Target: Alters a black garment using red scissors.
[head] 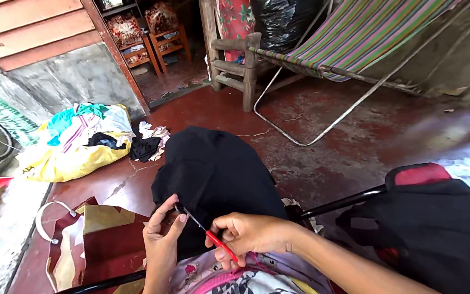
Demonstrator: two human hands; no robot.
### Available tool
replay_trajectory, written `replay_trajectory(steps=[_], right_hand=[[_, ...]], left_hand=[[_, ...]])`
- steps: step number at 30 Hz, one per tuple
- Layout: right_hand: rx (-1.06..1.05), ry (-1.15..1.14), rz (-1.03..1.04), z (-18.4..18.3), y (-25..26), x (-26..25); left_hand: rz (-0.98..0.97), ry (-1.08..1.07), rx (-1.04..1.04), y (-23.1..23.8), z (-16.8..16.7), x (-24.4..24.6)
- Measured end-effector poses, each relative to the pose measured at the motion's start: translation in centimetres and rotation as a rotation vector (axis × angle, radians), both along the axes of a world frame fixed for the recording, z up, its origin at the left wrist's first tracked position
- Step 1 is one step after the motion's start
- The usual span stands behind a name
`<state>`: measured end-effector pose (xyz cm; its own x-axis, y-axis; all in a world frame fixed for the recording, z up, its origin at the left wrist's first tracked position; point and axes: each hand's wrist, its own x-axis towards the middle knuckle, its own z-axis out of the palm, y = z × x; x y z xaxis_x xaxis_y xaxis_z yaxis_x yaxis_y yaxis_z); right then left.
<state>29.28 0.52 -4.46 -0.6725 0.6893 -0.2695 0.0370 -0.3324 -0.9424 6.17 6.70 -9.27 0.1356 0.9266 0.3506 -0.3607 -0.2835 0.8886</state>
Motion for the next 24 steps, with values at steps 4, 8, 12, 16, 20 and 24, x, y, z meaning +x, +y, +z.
replay_trajectory(steps=[4, 8, 12, 16, 20, 24], right_hand=[[-0.005, -0.018, 0.023, 0.3, 0.1, 0.2], [0.061, -0.083, 0.04, 0.6, 0.3, 0.2], [0.098, -0.149, 0.06, 1.1, 0.8, 0.3], [0.174, -0.227, 0.064, 1.0, 1.4, 0.1], [0.323, -0.392, 0.056, 1.1, 1.6, -0.5], [0.39, -0.448, 0.058, 1.6, 2.1, -1.2]], left_hand=[[-0.006, -0.035, -0.015, -0.1, -0.1, 0.0], [-0.002, 0.006, 0.038, -0.2, -0.2, 0.0], [0.03, 0.013, 0.068, -0.3, -0.2, 0.2], [0.071, 0.044, 0.093, -0.4, -0.3, 0.3], [0.133, 0.054, 0.088, -0.8, -0.3, 0.5], [0.212, 0.059, 0.078, -1.3, -0.5, 0.6]])
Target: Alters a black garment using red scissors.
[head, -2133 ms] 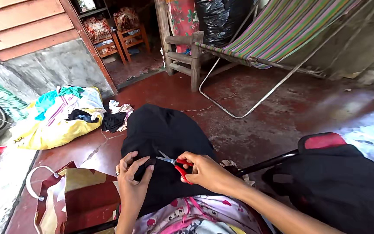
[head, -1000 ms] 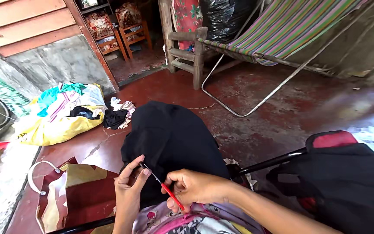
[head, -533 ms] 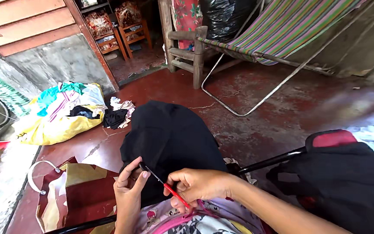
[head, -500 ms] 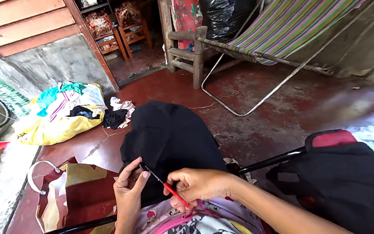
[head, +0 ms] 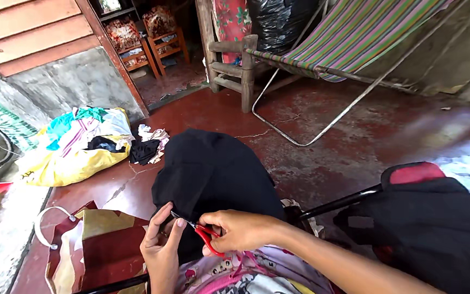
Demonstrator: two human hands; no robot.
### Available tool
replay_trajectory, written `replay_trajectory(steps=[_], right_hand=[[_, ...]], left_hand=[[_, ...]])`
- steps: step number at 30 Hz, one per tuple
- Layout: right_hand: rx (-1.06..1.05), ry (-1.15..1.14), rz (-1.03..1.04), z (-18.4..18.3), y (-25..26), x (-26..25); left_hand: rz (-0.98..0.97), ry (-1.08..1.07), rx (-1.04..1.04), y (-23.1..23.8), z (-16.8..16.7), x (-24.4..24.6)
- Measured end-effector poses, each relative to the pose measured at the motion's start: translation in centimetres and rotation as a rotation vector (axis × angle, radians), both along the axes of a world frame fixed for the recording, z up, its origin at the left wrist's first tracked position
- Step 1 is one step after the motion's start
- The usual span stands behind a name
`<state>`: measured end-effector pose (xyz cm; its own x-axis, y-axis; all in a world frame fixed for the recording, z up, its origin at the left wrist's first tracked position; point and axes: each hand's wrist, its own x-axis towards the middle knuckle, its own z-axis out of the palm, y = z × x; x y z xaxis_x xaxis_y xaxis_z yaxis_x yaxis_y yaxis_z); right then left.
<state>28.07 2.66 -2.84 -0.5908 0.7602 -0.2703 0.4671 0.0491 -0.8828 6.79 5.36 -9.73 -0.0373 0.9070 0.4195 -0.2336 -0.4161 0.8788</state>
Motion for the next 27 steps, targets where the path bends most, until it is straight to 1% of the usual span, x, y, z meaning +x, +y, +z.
replay_trajectory(steps=[2, 9, 16, 19, 23, 24, 26, 27], right_hand=[[0.015, 0.001, 0.0, 0.0, 0.3, -0.3], [0.035, -0.007, -0.029, -0.2, 0.6, -1.0], [0.018, -0.039, -0.082, -0.4, 0.7, -0.8], [0.021, -0.069, -0.036, -0.2, 0.8, -0.8], [0.013, 0.056, 0.102, 1.2, 1.0, -0.1], [0.003, 0.092, 0.105, 1.7, 0.9, 0.1], [0.006, 0.179, 0.001, 3.0, 0.3, 0.5], [0.025, 0.231, -0.097, 3.7, -0.2, 0.5]], left_hand=[[0.029, -0.001, 0.002, -0.2, 0.0, 0.0], [0.035, 0.017, 0.013, -0.6, -0.2, 0.0], [0.073, -0.046, -0.074, -0.8, 0.0, 0.1], [0.037, -0.074, -0.067, -0.7, -0.1, 0.1], [-0.056, -0.204, -0.08, -0.8, -0.1, -0.1], [-0.072, -0.238, -0.093, -0.9, 0.1, -0.1], [-0.082, -0.226, -0.066, -1.0, 0.7, -0.1], [-0.081, -0.163, -0.009, -1.0, 1.1, -0.1]])
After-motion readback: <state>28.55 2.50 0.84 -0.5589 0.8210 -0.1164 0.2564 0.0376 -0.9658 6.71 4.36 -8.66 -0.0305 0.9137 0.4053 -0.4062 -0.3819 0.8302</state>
